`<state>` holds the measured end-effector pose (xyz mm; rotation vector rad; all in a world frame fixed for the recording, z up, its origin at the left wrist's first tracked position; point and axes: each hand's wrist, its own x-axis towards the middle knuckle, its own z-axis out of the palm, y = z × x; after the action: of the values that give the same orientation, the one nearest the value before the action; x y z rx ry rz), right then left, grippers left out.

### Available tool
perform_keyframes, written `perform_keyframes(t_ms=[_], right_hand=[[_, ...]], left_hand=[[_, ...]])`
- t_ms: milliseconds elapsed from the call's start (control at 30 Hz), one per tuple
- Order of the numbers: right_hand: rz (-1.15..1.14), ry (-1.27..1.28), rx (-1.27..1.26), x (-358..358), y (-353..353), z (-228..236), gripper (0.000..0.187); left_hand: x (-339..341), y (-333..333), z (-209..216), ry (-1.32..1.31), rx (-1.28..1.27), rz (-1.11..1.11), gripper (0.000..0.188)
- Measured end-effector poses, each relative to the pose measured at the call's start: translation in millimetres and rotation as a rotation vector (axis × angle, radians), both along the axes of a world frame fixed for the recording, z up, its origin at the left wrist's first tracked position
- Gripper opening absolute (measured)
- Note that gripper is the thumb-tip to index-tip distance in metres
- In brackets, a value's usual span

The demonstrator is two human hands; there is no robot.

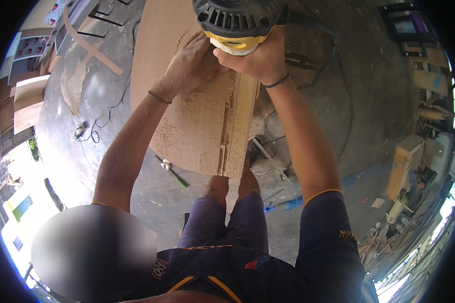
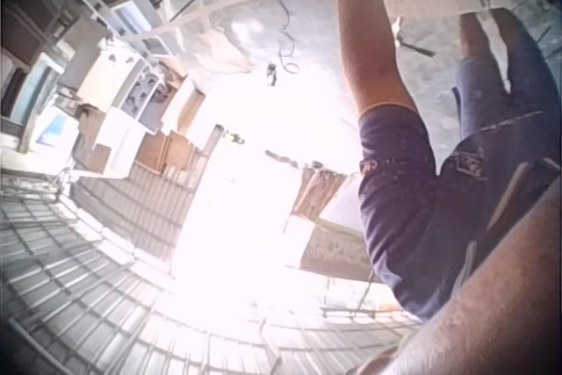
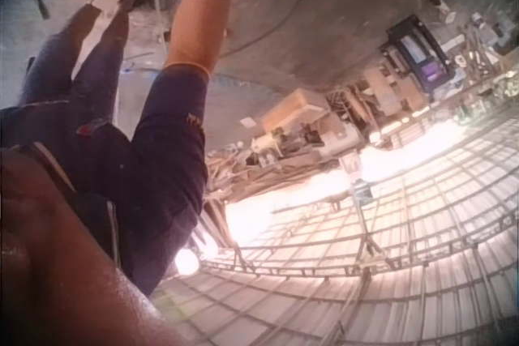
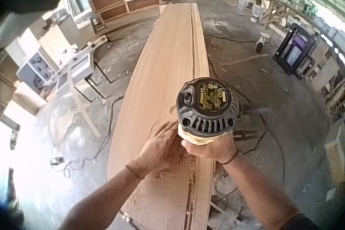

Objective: The person uses a hand router to shape the edges and cut grooves into a curved wooden panel, then uses a tape measure to check the depth of the cut.

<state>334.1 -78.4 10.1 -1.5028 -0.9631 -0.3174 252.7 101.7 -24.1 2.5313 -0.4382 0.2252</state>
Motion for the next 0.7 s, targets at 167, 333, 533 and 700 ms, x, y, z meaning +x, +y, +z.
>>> perform_keyframes(t_ms=[167,333,533,700], right_hand=[[0.006,-0.016,-0.129,-7,-11,-10,0.046],[-0.002,0.039,-0.168,-16,-15,-11,0.047],[0.047,0.076,-0.127,-15,-13,-8,0.049],[0.008,0.076,-0.173,3,-18,-21,0.051]], left_hand=[[-5,-4,0,-0.010,-0.058,-0.038,0.075],[-14,-8,11,0.058,-0.039,-0.004,0.075],[-15,-8,8,-0.025,-0.053,-0.015,0.072],[1,-6,2,-0.131,-0.043,0.005,0.069]])
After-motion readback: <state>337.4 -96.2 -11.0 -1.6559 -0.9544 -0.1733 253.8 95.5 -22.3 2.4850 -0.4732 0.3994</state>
